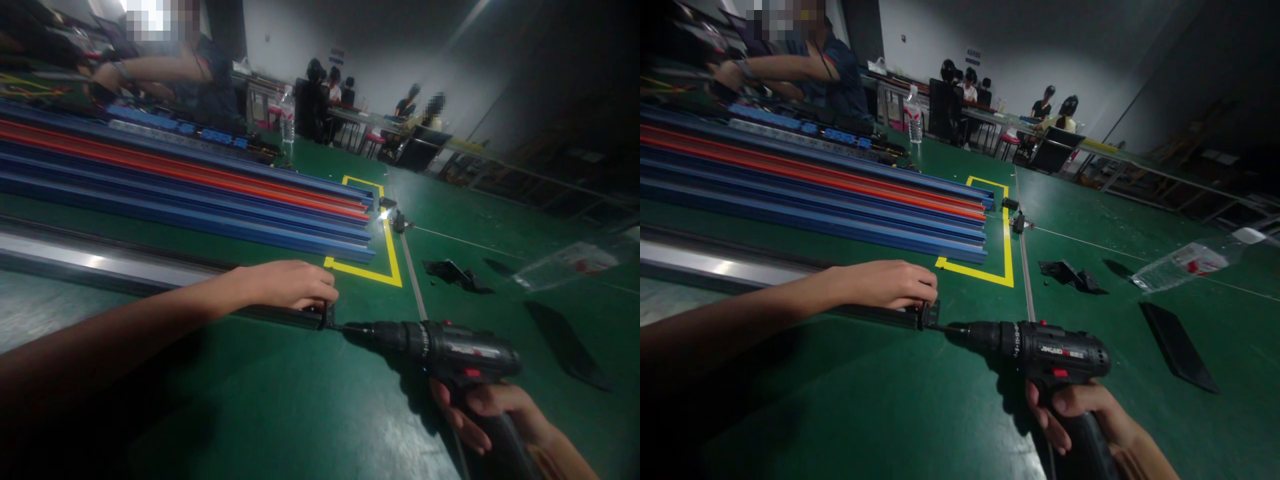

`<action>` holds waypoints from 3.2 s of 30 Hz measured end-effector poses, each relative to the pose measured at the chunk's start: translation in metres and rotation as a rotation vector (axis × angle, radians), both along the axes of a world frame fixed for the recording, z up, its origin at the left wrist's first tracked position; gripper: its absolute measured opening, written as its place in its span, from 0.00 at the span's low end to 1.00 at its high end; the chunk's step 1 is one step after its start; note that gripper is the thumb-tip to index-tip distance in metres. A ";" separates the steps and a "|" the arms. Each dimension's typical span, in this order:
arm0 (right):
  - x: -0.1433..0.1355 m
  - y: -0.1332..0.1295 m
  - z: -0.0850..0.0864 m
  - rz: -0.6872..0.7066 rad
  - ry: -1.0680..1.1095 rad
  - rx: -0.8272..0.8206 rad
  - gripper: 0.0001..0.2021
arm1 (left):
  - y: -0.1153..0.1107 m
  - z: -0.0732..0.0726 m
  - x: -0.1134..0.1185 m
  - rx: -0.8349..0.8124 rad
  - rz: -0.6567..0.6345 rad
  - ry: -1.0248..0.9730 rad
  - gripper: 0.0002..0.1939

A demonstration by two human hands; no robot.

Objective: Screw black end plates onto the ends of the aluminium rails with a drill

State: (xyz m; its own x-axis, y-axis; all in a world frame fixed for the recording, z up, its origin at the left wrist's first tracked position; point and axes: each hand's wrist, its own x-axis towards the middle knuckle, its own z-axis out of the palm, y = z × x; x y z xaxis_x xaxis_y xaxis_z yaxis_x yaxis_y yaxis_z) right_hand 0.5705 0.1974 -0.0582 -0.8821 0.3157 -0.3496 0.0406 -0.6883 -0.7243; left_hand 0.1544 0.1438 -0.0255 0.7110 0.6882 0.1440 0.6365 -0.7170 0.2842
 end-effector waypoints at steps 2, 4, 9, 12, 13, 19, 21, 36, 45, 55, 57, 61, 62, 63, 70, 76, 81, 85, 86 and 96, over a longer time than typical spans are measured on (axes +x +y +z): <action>-0.001 0.000 0.001 0.020 -0.006 -0.003 0.18 | 0.000 0.001 0.000 0.004 -0.005 -0.003 0.05; -0.001 0.000 0.001 0.029 -0.005 -0.002 0.19 | -0.001 0.002 0.001 0.007 -0.008 -0.006 0.05; 0.005 -0.002 -0.003 0.003 -0.020 -0.010 0.18 | 0.000 0.000 0.000 0.022 -0.021 -0.061 0.06; 0.007 -0.002 -0.005 -0.018 -0.021 -0.016 0.18 | 0.000 -0.002 0.000 0.028 -0.030 -0.074 0.06; 0.008 -0.002 -0.006 -0.021 -0.017 -0.012 0.17 | 0.000 -0.002 0.000 0.024 -0.031 -0.067 0.06; 0.007 -0.003 -0.003 -0.023 -0.022 -0.015 0.16 | 0.000 0.000 0.001 -0.001 -0.003 -0.029 0.05; 0.006 -0.003 -0.003 -0.031 -0.019 -0.013 0.16 | 0.000 0.000 0.001 0.005 -0.008 -0.024 0.05; 0.003 -0.001 0.002 0.000 -0.061 0.025 0.18 | 0.001 -0.002 0.000 0.023 -0.017 -0.032 0.05; 0.000 0.003 0.016 0.082 -0.143 0.043 0.18 | 0.000 -0.003 0.000 0.019 -0.003 -0.057 0.05; 0.002 0.005 0.016 0.097 -0.140 0.023 0.17 | 0.000 0.000 0.001 0.021 0.005 -0.041 0.04; 0.001 0.005 0.016 0.092 -0.138 0.024 0.16 | 0.000 0.000 0.001 0.020 0.003 -0.031 0.04; 0.000 0.004 0.017 0.082 -0.133 0.045 0.17 | 0.000 0.000 0.001 0.019 0.004 -0.014 0.03; -0.001 0.004 0.017 0.080 -0.134 0.044 0.17 | 0.000 -0.001 0.001 0.019 0.004 -0.011 0.04; -0.001 0.003 0.017 0.077 -0.135 0.041 0.17 | 0.000 -0.001 0.001 0.018 0.004 -0.009 0.04; -0.001 0.002 0.016 0.056 -0.140 0.037 0.18 | 0.001 -0.002 0.001 0.015 0.002 -0.024 0.04; -0.001 0.000 0.017 0.044 -0.160 0.025 0.18 | 0.001 -0.003 0.001 0.051 -0.005 -0.074 0.05; -0.001 0.000 0.019 0.030 -0.180 0.006 0.16 | 0.001 -0.004 0.001 0.052 -0.004 -0.060 0.05; -0.002 0.001 0.020 0.050 -0.206 -0.001 0.16 | 0.001 -0.005 0.000 0.050 -0.006 -0.090 0.05; -0.002 0.001 0.021 0.051 -0.207 0.004 0.17 | 0.001 -0.006 0.000 0.049 -0.006 -0.095 0.05; -0.003 0.001 0.019 0.059 -0.166 0.009 0.17 | 0.000 -0.005 0.000 0.036 -0.004 -0.078 0.06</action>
